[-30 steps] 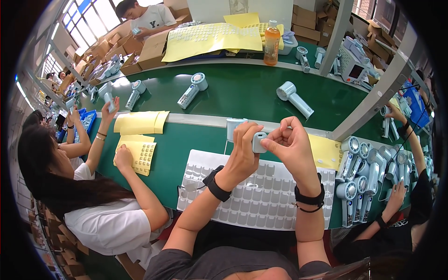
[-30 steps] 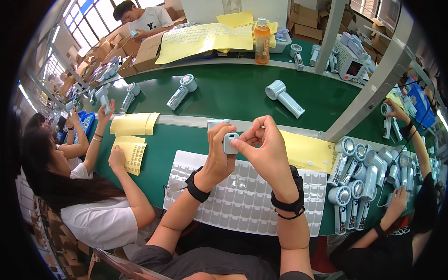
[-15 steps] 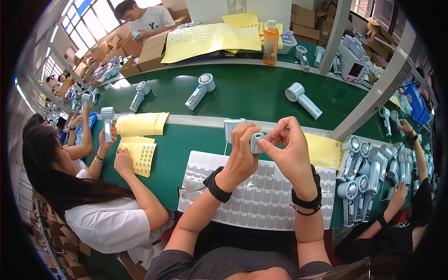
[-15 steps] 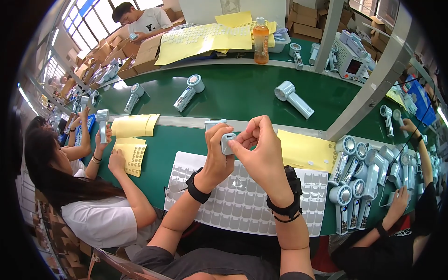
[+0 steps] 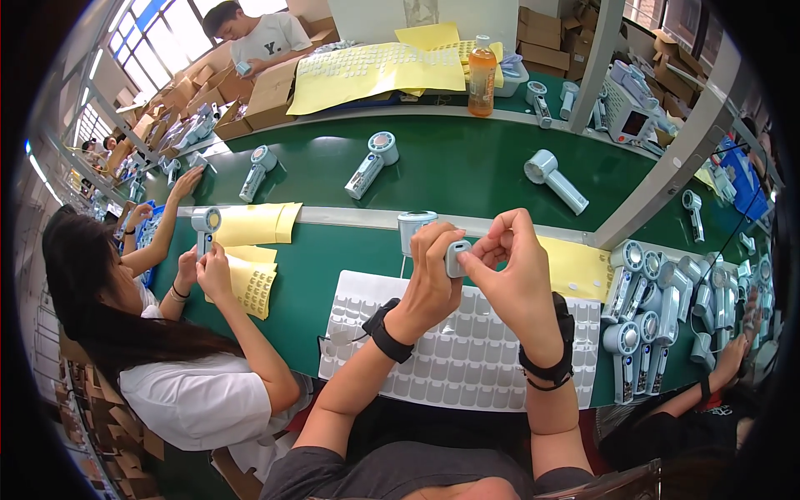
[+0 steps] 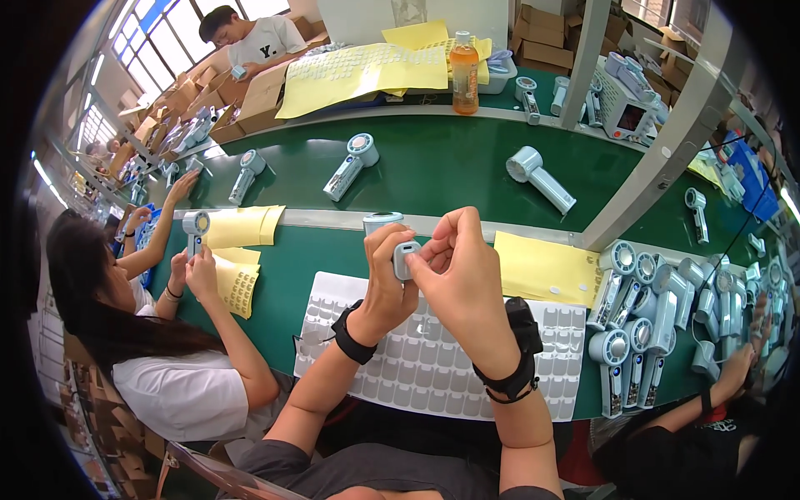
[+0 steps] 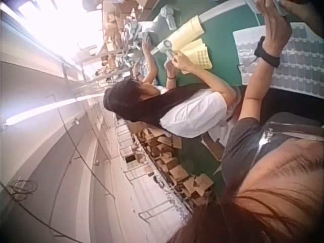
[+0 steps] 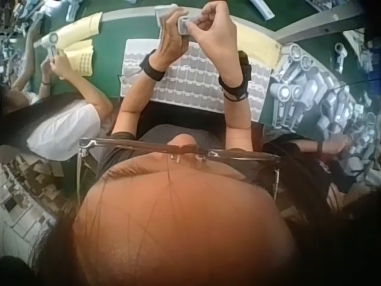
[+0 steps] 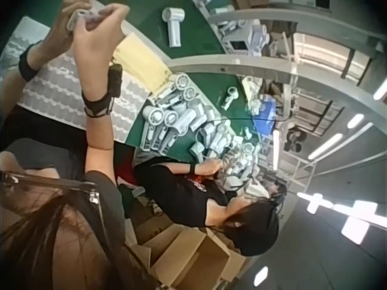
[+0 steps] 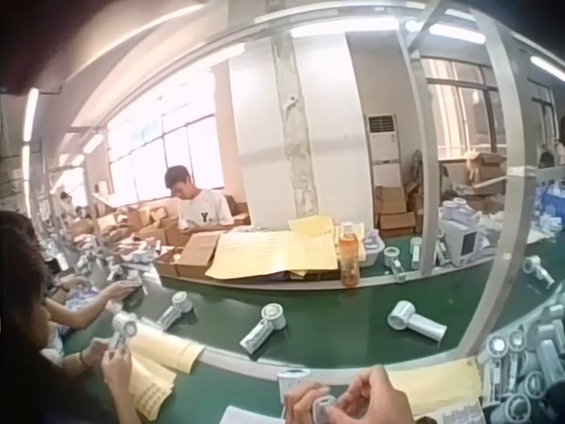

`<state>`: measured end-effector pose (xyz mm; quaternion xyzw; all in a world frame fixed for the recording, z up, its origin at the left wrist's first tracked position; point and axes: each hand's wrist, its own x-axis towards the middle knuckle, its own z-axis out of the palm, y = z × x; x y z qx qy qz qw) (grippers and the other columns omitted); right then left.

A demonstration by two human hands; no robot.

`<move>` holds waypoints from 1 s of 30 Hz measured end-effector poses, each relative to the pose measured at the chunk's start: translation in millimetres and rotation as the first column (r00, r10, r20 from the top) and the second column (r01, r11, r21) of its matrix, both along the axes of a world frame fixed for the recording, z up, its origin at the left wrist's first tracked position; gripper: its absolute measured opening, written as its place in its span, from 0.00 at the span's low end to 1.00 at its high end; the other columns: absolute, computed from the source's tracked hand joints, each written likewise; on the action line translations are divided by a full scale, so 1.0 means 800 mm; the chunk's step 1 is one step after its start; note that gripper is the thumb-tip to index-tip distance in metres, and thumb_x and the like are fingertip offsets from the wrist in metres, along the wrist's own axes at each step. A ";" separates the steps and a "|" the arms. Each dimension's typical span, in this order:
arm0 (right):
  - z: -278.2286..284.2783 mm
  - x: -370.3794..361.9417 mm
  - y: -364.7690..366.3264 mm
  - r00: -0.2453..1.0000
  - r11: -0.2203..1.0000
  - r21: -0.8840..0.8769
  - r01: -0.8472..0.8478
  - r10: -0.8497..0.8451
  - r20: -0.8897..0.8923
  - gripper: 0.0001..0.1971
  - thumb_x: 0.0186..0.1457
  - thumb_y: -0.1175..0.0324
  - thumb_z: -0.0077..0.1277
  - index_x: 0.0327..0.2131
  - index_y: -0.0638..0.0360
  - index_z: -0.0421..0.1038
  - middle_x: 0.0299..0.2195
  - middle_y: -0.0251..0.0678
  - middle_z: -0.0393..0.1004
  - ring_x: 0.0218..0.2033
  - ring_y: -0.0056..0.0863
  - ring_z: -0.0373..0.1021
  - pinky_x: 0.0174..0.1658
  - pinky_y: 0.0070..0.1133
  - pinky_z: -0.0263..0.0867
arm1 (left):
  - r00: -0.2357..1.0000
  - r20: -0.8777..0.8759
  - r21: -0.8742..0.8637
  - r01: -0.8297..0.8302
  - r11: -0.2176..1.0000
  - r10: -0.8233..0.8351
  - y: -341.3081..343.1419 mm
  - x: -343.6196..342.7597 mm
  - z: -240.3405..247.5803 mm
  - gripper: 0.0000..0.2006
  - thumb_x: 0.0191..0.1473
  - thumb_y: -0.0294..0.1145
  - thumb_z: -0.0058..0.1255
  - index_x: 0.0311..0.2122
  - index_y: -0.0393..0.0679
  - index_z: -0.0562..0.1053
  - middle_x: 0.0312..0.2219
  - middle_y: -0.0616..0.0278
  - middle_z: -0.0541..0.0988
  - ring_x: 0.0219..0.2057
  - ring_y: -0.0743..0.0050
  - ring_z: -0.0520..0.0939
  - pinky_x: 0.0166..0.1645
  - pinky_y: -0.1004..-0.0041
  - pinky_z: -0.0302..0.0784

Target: The person picks up a handheld fan, peels a sticker from a sheet, and presses it onto the base of the fan. This process is repeated for several fans, which are then placed back onto the conveyor belt.

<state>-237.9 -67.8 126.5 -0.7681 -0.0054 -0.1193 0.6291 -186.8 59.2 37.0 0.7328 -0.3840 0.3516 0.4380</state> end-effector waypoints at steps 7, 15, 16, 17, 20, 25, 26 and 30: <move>-0.003 -0.017 -0.018 0.996 0.920 -0.385 0.074 -0.050 0.074 0.17 0.51 0.71 0.60 0.40 0.61 0.62 0.28 0.31 0.70 0.25 0.15 0.63 0.29 0.17 0.61 | 0.995 -0.013 0.050 0.102 0.994 -0.101 0.005 -0.011 0.009 0.29 0.43 0.21 0.55 0.53 0.40 0.61 0.45 0.48 0.67 0.47 0.49 0.68 0.54 0.57 0.61; -0.121 0.050 -0.054 0.973 0.811 0.585 -0.016 0.147 -0.178 0.16 0.57 0.62 0.55 0.42 0.62 0.65 0.29 0.31 0.71 0.30 0.18 0.66 0.35 0.22 0.63 | 0.953 -0.078 -0.003 0.293 0.956 -0.293 -0.010 0.041 0.026 0.21 0.46 0.31 0.55 0.46 0.40 0.66 0.40 0.52 0.71 0.44 0.51 0.71 0.54 0.60 0.61; -0.138 0.054 -0.056 0.982 0.781 0.603 0.164 -0.073 -0.173 0.15 0.58 0.63 0.54 0.42 0.62 0.66 0.28 0.30 0.71 0.29 0.16 0.65 0.34 0.21 0.63 | 0.965 -0.058 0.160 0.262 0.952 -0.256 -0.017 0.061 0.027 0.18 0.48 0.32 0.54 0.45 0.41 0.67 0.40 0.54 0.72 0.44 0.54 0.72 0.55 0.60 0.61; -0.143 0.053 -0.052 0.981 0.783 0.600 0.168 -0.075 -0.177 0.15 0.58 0.63 0.54 0.42 0.62 0.66 0.28 0.30 0.71 0.29 0.16 0.65 0.34 0.21 0.63 | 0.975 -0.031 0.319 0.217 0.922 -0.219 -0.021 0.082 0.026 0.16 0.49 0.32 0.53 0.44 0.41 0.67 0.39 0.56 0.73 0.44 0.56 0.73 0.56 0.60 0.61; -0.149 0.050 -0.015 0.962 0.956 0.121 0.269 -0.273 0.019 0.10 0.58 0.69 0.53 0.41 0.60 0.68 0.28 0.28 0.70 0.27 0.16 0.64 0.31 0.17 0.62 | 0.985 0.009 0.621 0.128 0.773 -0.170 -0.023 0.162 0.001 0.15 0.53 0.34 0.50 0.46 0.43 0.68 0.42 0.60 0.74 0.47 0.60 0.74 0.58 0.60 0.60; -0.177 0.044 0.024 0.963 0.885 -0.399 0.242 -0.169 0.210 0.12 0.53 0.73 0.53 0.42 0.59 0.68 0.30 0.35 0.70 0.29 0.26 0.67 0.35 0.23 0.64 | 0.965 0.111 0.904 0.002 0.428 -0.239 -0.018 0.239 -0.047 0.17 0.55 0.38 0.51 0.49 0.45 0.68 0.42 0.62 0.74 0.49 0.62 0.73 0.60 0.58 0.59; -0.181 0.042 0.027 0.967 0.848 -0.485 0.214 -0.113 0.229 0.12 0.52 0.73 0.53 0.42 0.59 0.68 0.31 0.36 0.70 0.31 0.29 0.67 0.36 0.25 0.63 | 0.942 0.193 0.882 -0.044 0.469 -0.276 -0.014 0.242 -0.048 0.18 0.55 0.39 0.50 0.50 0.45 0.68 0.44 0.62 0.74 0.51 0.62 0.71 0.61 0.57 0.58; -0.162 0.036 0.029 0.959 0.805 -0.572 0.157 0.014 0.283 0.11 0.49 0.74 0.54 0.39 0.58 0.71 0.33 0.37 0.69 0.35 0.35 0.67 0.40 0.29 0.62 | 0.908 0.401 0.712 -0.225 0.665 -0.123 0.019 0.233 -0.044 0.24 0.55 0.46 0.52 0.52 0.42 0.67 0.48 0.60 0.73 0.56 0.61 0.68 0.62 0.53 0.57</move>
